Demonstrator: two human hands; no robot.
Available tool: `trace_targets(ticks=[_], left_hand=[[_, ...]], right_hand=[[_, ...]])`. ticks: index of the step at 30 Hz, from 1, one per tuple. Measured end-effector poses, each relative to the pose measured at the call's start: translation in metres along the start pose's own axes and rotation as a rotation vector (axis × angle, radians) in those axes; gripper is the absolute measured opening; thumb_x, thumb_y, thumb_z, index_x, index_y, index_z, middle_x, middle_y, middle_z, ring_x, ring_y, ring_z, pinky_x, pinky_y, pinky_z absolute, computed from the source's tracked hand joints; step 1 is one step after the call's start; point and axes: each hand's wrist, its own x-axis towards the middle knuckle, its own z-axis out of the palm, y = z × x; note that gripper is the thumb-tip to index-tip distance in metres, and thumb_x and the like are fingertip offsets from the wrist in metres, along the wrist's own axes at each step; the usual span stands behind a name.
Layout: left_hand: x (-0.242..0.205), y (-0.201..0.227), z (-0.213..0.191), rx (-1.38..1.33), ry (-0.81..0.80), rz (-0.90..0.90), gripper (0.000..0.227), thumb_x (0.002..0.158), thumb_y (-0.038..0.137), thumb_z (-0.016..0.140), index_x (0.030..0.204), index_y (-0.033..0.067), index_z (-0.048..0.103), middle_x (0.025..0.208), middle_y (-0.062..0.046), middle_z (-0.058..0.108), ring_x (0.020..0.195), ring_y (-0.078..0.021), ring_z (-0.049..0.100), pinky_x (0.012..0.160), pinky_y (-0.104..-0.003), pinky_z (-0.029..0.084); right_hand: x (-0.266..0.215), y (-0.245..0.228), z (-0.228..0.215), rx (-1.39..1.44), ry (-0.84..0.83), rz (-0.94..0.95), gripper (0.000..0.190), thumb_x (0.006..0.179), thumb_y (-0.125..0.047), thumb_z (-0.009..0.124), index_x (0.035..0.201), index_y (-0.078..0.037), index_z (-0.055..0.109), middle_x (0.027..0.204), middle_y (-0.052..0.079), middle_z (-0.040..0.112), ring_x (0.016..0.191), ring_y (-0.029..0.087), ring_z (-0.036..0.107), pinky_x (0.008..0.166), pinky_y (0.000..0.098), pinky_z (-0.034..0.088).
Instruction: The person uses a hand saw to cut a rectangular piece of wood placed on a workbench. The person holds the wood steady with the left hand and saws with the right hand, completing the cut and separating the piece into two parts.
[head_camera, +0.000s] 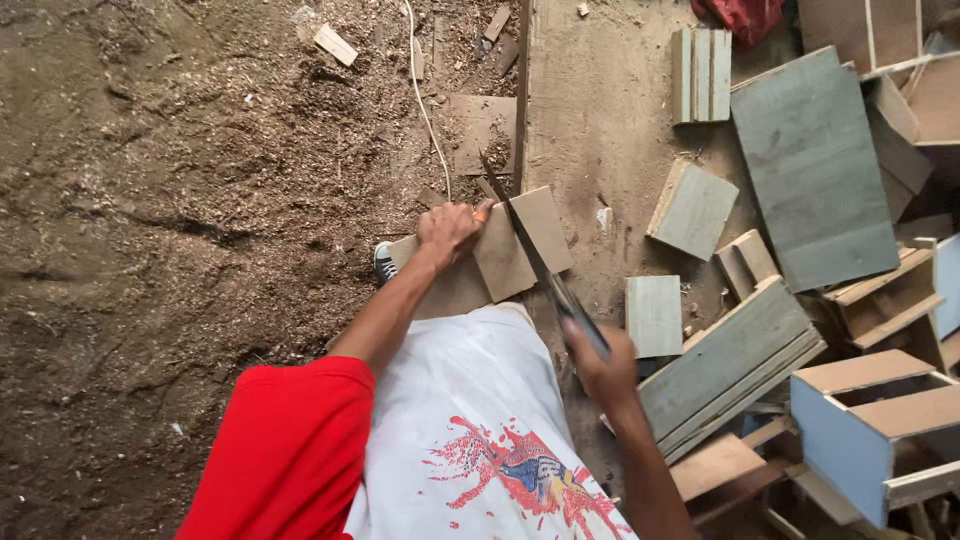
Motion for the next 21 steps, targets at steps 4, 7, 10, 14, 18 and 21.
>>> trace_targets(ticks=[4,7,10,14,18,21], left_hand=[[0.005,-0.005,0.012,0.041,0.031,-0.003,0.081,0.102,0.071,0.030,0.082,0.0115,0.082,0.077,-0.016,0.075,0.067,-0.0300,0.074,0.053,-0.045,0.053],[0.008,-0.009,0.019,0.064,0.039,0.009,0.078,0.101,0.071,0.033,0.082,0.0133,0.082,0.076,-0.016,0.075,0.070,-0.0304,0.074,0.055,-0.044,0.053],[0.014,-0.009,0.018,0.066,0.207,0.070,0.072,0.098,0.068,0.036,0.083,0.0153,0.082,0.079,-0.015,0.076,0.073,-0.0329,0.075,0.056,-0.046,0.055],[0.006,-0.001,0.018,0.048,0.114,0.052,0.073,0.101,0.069,0.036,0.087,0.0144,0.082,0.082,-0.015,0.076,0.076,-0.0330,0.076,0.060,-0.045,0.056],[-0.006,-0.013,0.009,0.070,0.060,0.029,0.076,0.101,0.070,0.033,0.088,0.0138,0.082,0.082,-0.016,0.076,0.076,-0.0320,0.076,0.058,-0.046,0.057],[0.007,-0.003,0.009,0.086,0.039,0.013,0.080,0.097,0.074,0.031,0.087,0.0139,0.082,0.081,-0.016,0.076,0.075,-0.0328,0.075,0.057,-0.046,0.055]], right_hand=[[0.102,0.016,0.060,-0.015,0.073,-0.022,0.051,0.094,-0.041,0.071,0.067,0.001,0.057,0.058,0.001,0.050,0.052,0.011,0.044,0.047,0.0362,0.035],[0.104,0.013,0.070,-0.243,0.097,0.012,0.045,0.088,-0.044,0.073,0.067,-0.006,0.066,0.049,0.001,0.054,0.049,0.009,0.053,0.046,0.0337,0.041],[0.047,-0.009,0.031,0.035,0.071,0.157,0.045,0.093,-0.038,0.072,0.062,-0.007,0.060,0.053,-0.004,0.049,0.046,0.009,0.044,0.042,0.0311,0.033],[-0.057,-0.029,-0.060,0.184,-0.022,0.257,0.052,0.096,-0.031,0.067,0.052,-0.010,0.050,0.043,-0.001,0.044,0.035,0.010,0.036,0.034,0.0300,0.023],[-0.043,-0.019,-0.040,-0.061,-0.023,0.190,0.044,0.093,-0.029,0.066,0.055,-0.008,0.062,0.047,-0.002,0.051,0.041,0.008,0.046,0.038,0.0290,0.032],[0.044,-0.002,0.011,-0.222,-0.035,0.115,0.051,0.091,-0.037,0.070,0.056,-0.002,0.062,0.047,0.000,0.052,0.045,0.010,0.047,0.043,0.0345,0.037]])
